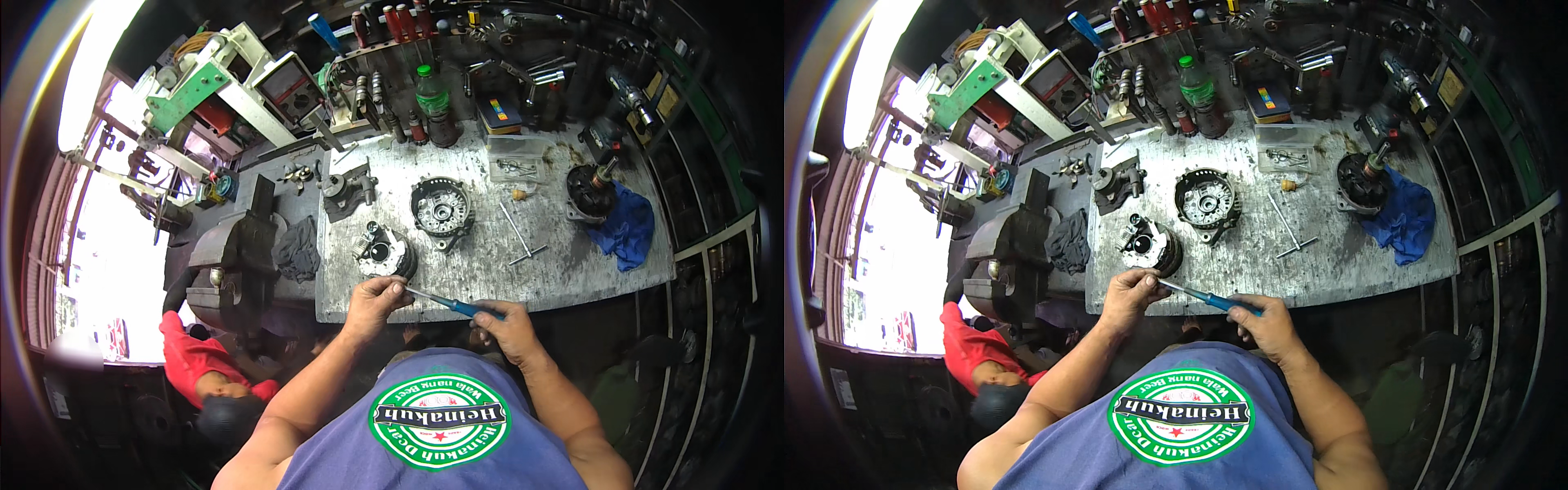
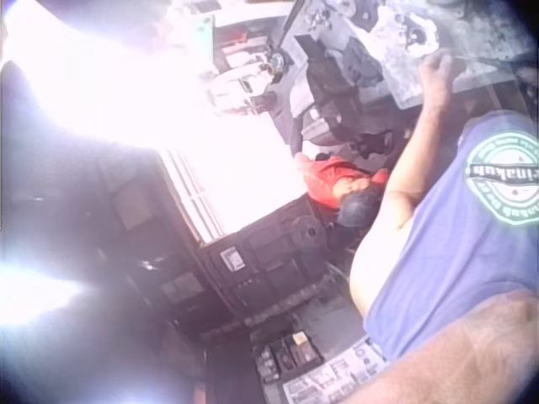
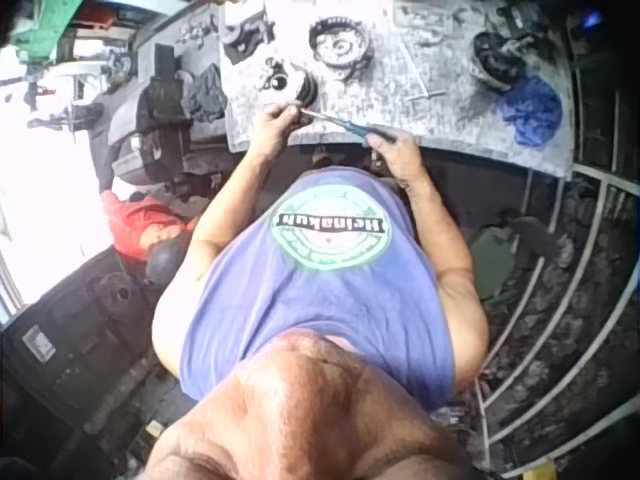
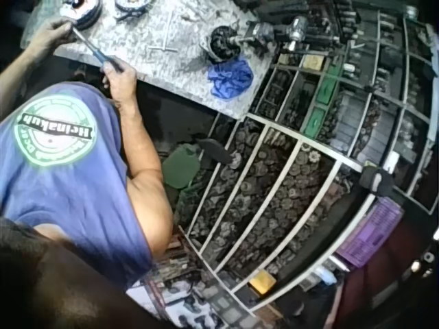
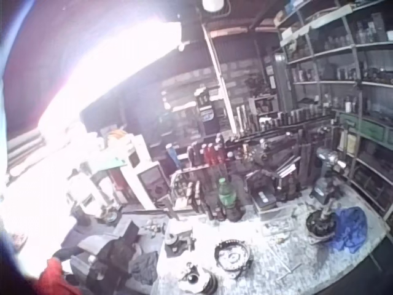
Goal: The person assembles mechanical components on a workbench, using a T-handle wrench to tighten bolts on a circular metal part. They handle a clutch basket and other small parts, positioning and securing them with tools.
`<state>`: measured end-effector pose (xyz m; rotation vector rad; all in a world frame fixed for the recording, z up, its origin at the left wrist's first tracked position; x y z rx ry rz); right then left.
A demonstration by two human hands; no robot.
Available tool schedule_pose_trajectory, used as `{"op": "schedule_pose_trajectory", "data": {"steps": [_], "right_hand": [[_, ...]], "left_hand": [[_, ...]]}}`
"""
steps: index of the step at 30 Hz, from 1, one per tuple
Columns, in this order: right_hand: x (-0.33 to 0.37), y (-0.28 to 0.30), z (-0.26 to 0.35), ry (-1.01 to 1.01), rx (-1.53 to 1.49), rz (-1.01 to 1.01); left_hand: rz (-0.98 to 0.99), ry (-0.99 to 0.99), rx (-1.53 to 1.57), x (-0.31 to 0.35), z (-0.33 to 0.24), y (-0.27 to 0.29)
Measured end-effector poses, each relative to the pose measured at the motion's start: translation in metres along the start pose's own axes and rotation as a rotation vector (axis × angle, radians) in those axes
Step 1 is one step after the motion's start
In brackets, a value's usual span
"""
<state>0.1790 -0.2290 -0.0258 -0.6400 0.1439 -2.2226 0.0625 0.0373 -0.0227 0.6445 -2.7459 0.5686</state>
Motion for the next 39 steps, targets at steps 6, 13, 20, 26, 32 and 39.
{"op": "schedule_pose_trajectory", "data": {"steps": [6,13,20,26,32,39], "right_hand": [[-0.017,-0.019,-0.012,0.134,0.380,-0.072],[-0.042,-0.008,-0.041,0.223,0.334,-0.118],[-0.059,0.008,-0.036,0.361,0.591,-0.229],[-0.072,0.007,-0.043,0.275,0.616,-0.176],[-0.071,0.007,-0.042,0.322,0.600,-0.197],[-0.065,0.004,-0.034,0.323,0.604,-0.224]], "left_hand": [[0.026,0.076,0.218,-0.024,0.020,-0.009],[-0.073,0.052,-0.138,-0.024,0.028,-0.006],[-0.491,-0.442,-1.483,-0.017,-0.039,0.011],[-0.466,-0.288,-1.516,-0.038,-0.024,0.014],[-0.465,-0.288,-1.328,-0.049,-0.014,0.021],[-0.523,-0.394,-1.343,-0.057,-0.011,0.016]]}}
Point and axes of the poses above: each hand's wrist, its own x-axis away from the middle knuckle, its own y-axis out of the back of the hand, z = x × y, the point moved 7 cm from there along -x, towards the middle knuckle, and after that the axes turned 3 degrees about z, right-handed, at the moved point
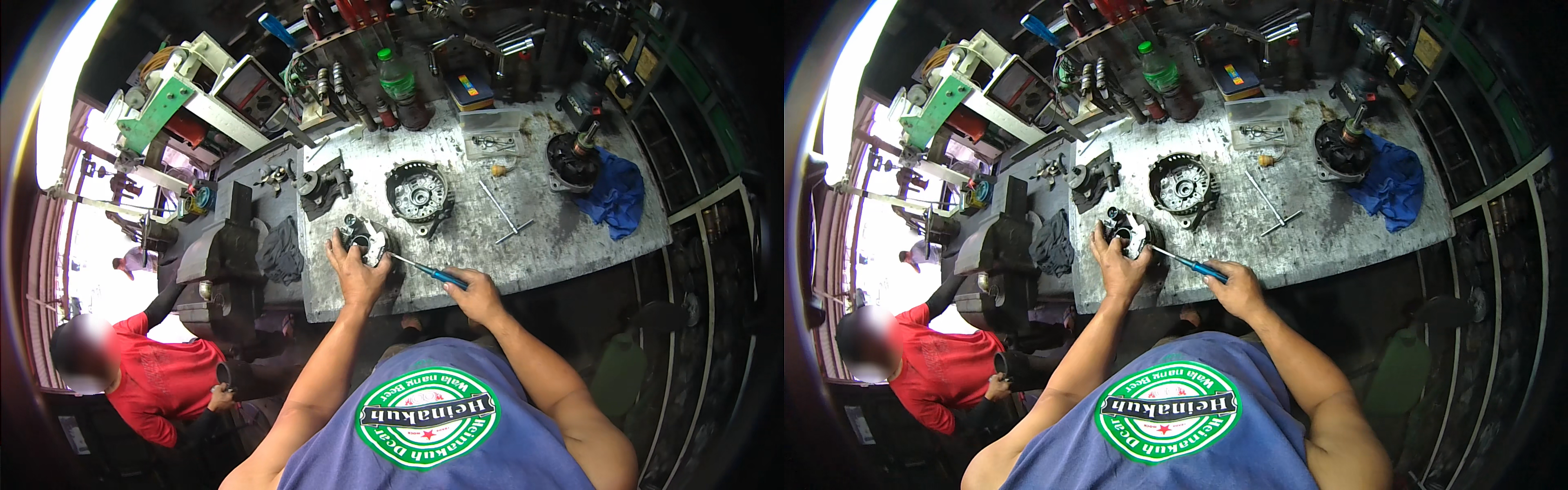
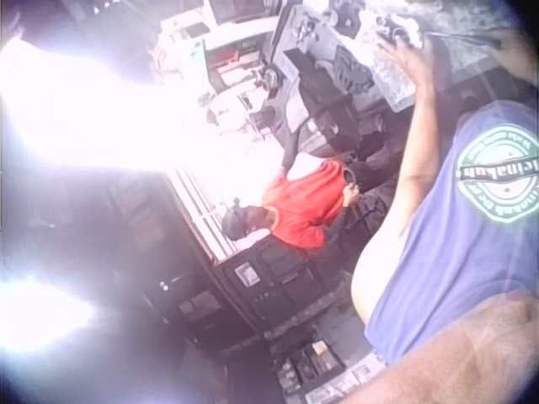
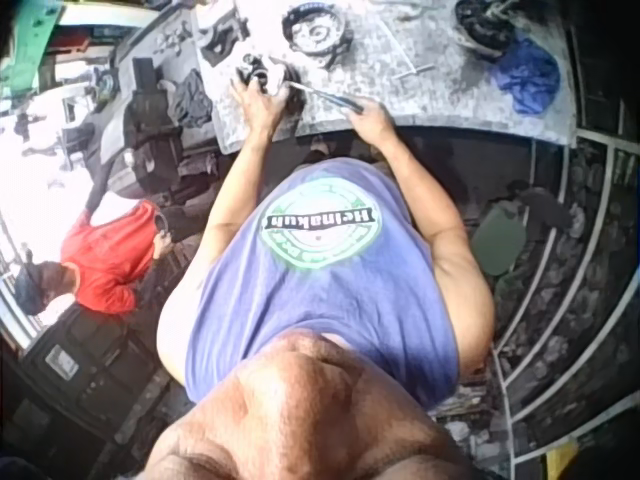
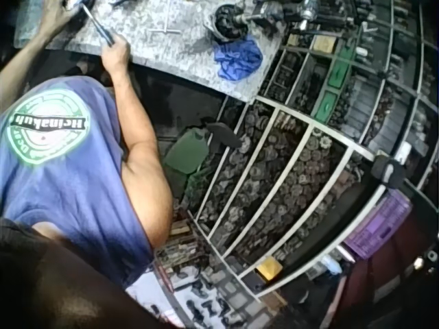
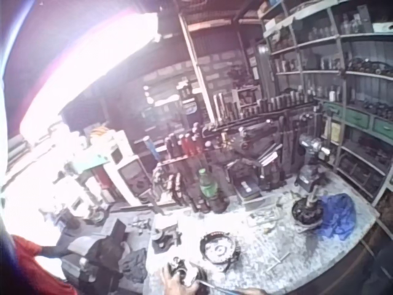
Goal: The person assembles mechanical components on a workbench, using a T-handle wrench to tighten bolts on a circular metal part. They handle a clutch basket and other small parts, positioning and securing them with tools.
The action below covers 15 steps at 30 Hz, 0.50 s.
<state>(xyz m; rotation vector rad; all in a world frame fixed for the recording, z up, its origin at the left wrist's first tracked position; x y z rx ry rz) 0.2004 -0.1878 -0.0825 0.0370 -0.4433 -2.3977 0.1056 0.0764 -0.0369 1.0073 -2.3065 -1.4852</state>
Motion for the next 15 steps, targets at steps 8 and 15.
{"op": "schedule_pose_trajectory", "data": {"steps": [8,15], "right_hand": [[-0.0062,-0.0027,-0.0034,0.005,0.046,0.034],[-0.0088,0.0004,0.0009,0.048,0.068,0.028]], "left_hand": [[-0.058,-0.049,0.031,-0.0003,0.0037,-0.0005],[-0.086,-0.065,0.055,-0.0005,0.0062,0.0014]]}}
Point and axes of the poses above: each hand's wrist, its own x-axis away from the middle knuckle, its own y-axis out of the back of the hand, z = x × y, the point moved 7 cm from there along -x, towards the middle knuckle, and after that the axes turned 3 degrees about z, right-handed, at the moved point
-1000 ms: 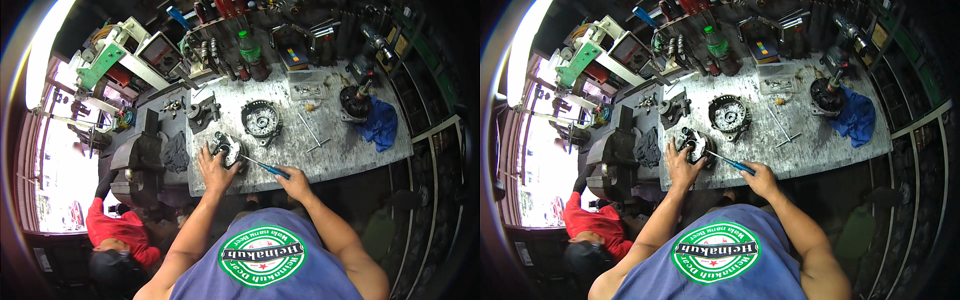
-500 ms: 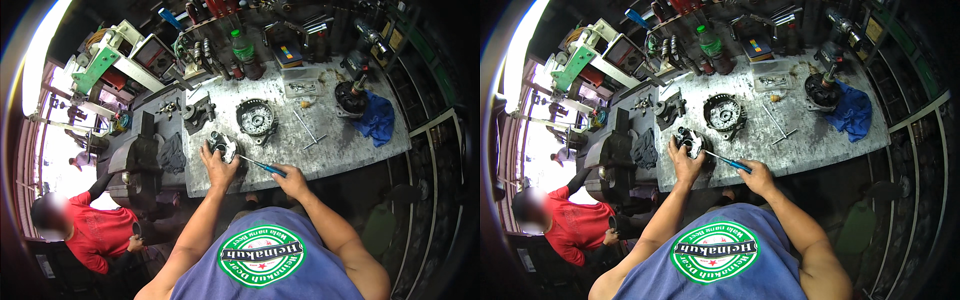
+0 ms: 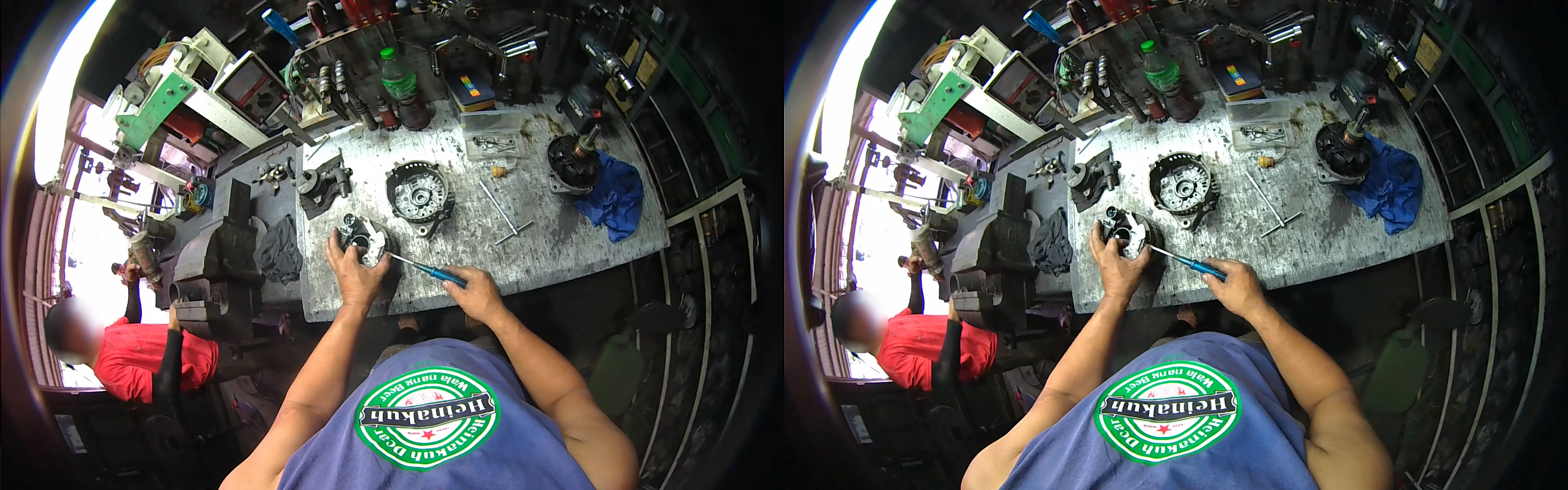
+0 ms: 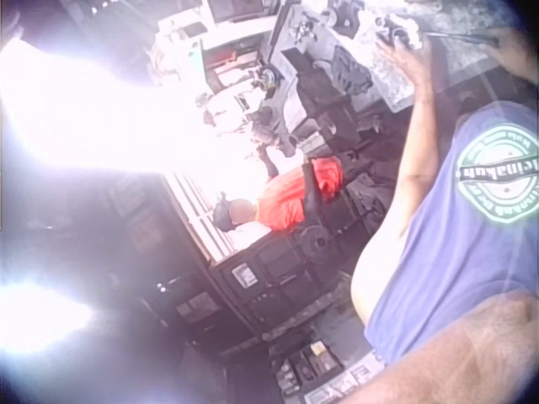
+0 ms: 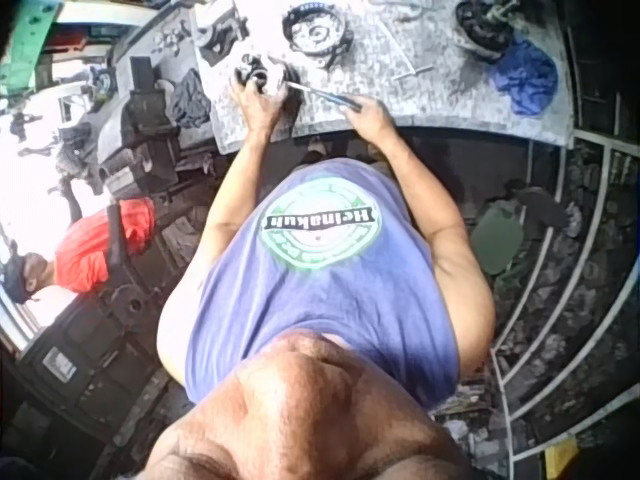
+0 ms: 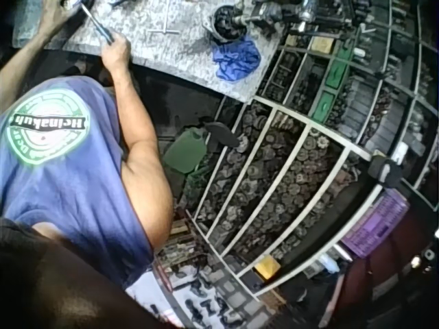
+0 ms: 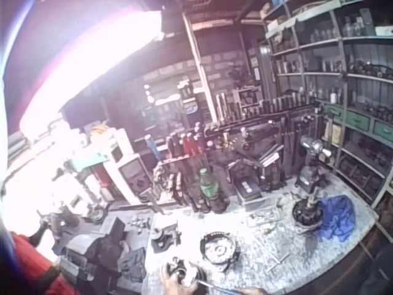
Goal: The person assembles mechanical components on a workbench, using a T-handle wrench to tighten bolts on a circular metal part. They handle a clutch basket and other small parts, positioning and securing them with tools.
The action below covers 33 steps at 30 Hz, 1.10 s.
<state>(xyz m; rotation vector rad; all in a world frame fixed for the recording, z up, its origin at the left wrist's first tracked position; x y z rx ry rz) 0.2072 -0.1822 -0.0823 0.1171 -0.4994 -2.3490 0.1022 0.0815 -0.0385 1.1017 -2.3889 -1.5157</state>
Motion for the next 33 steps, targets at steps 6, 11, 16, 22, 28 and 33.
{"op": "schedule_pose_trajectory", "data": {"steps": [6,11,16,22,28,33], "right_hand": [[0.000,0.003,0.000,-0.048,0.001,0.026],[-0.001,0.002,-0.001,-0.081,0.000,0.045],[-0.003,0.005,0.004,-0.016,0.030,0.016],[-0.007,0.004,0.004,-0.023,0.026,0.045],[-0.001,0.012,0.037,0.170,0.225,-0.092],[0.004,0.015,0.055,0.208,0.377,-0.116]], "left_hand": [[0.008,0.001,0.043,0.001,0.001,0.001],[0.017,-0.003,0.016,0.000,0.002,0.000],[0.033,0.012,0.054,0.001,0.004,0.000],[0.034,0.002,0.052,0.001,0.003,0.001],[0.028,-0.016,0.063,0.003,0.002,0.003],[0.013,-0.021,0.091,0.004,0.006,0.001]]}}
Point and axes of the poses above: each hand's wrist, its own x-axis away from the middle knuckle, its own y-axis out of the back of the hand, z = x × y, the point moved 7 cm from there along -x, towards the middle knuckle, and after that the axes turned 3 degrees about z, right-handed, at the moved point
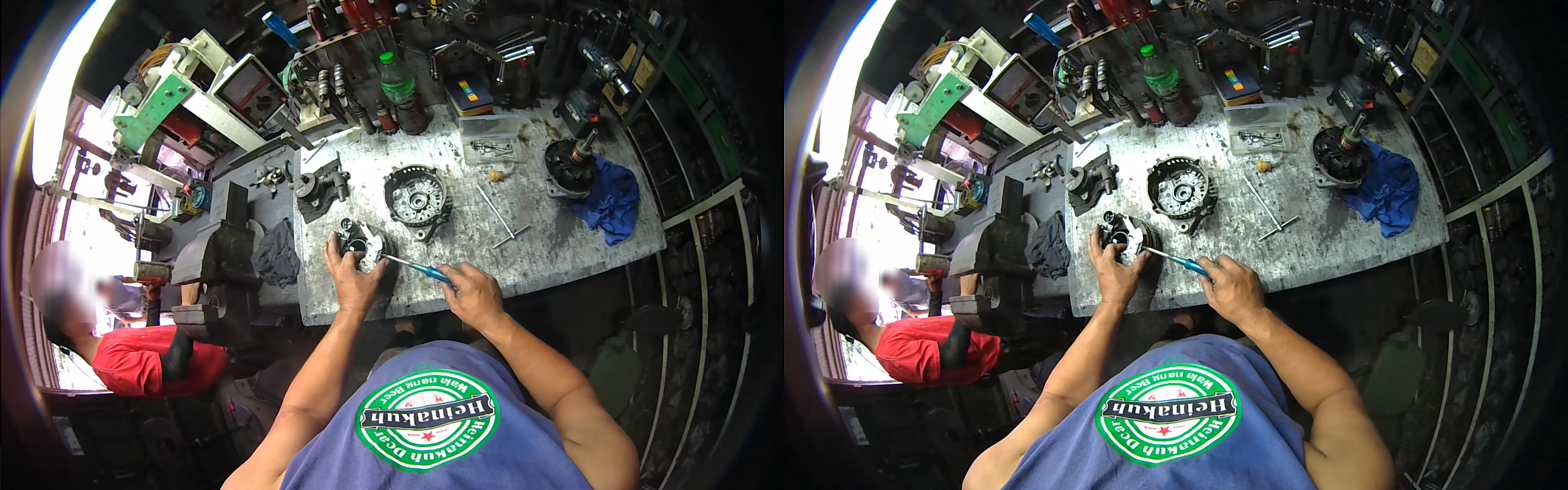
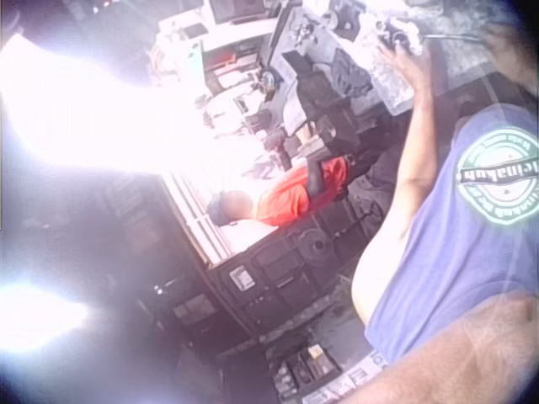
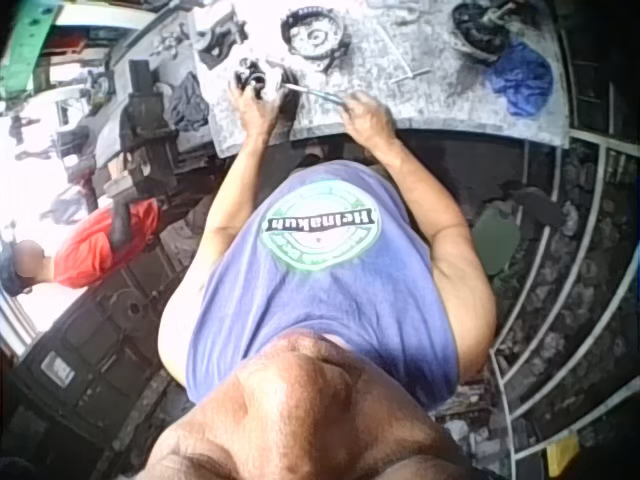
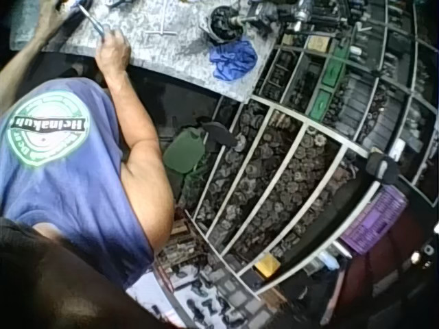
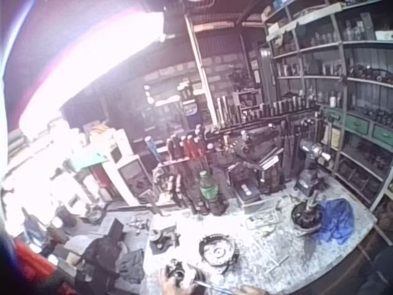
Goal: The person assembles mechanical components on a workbench, using a T-handle wrench to tighten bolts on a circular metal part. They handle a clutch basket and other small parts, positioning and securing them with tools.
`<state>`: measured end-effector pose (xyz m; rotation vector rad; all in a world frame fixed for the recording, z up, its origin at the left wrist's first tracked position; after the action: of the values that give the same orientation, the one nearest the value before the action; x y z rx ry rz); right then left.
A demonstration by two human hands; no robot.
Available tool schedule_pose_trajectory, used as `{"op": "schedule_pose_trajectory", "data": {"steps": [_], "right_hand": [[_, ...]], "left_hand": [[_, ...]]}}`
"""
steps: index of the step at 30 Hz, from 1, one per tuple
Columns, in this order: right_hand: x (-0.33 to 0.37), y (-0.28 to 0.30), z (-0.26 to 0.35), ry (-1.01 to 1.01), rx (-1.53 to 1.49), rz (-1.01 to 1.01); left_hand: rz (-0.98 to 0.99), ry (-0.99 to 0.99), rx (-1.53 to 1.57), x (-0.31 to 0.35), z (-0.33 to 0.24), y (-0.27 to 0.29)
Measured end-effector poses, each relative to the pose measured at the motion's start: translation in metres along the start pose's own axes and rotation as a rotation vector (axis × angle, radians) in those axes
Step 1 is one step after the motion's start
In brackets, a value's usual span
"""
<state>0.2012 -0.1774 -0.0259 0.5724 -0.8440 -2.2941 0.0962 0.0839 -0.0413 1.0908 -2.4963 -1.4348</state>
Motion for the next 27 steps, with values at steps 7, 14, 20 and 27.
{"op": "schedule_pose_trajectory", "data": {"steps": [7,14,20,27], "right_hand": [[-0.009,-0.008,-0.014,-0.131,-0.291,0.078],[-0.023,-0.009,-0.016,-0.165,-0.165,0.170],[-0.028,0.002,0.004,0.017,0.115,0.142],[-0.034,-0.005,0.000,-0.099,-0.063,0.207]], "left_hand": [[-0.008,-0.020,0.038,0.000,0.003,-0.002],[0.001,-0.023,0.015,-0.001,0.005,-0.001],[-0.009,-0.034,0.018,-0.001,0.004,0.000],[-0.009,-0.041,0.015,-0.002,-0.001,0.004]]}}
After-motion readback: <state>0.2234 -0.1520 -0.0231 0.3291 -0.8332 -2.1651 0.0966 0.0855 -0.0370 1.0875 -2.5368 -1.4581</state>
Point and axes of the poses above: each hand's wrist, its own x-axis away from the middle knuckle, its own y-axis out of the back of the hand, z = x × y, the point moved 7 cm from there along -x, towards the middle knuckle, and after that the axes turned 3 degrees about z, right-handed, at the moved point
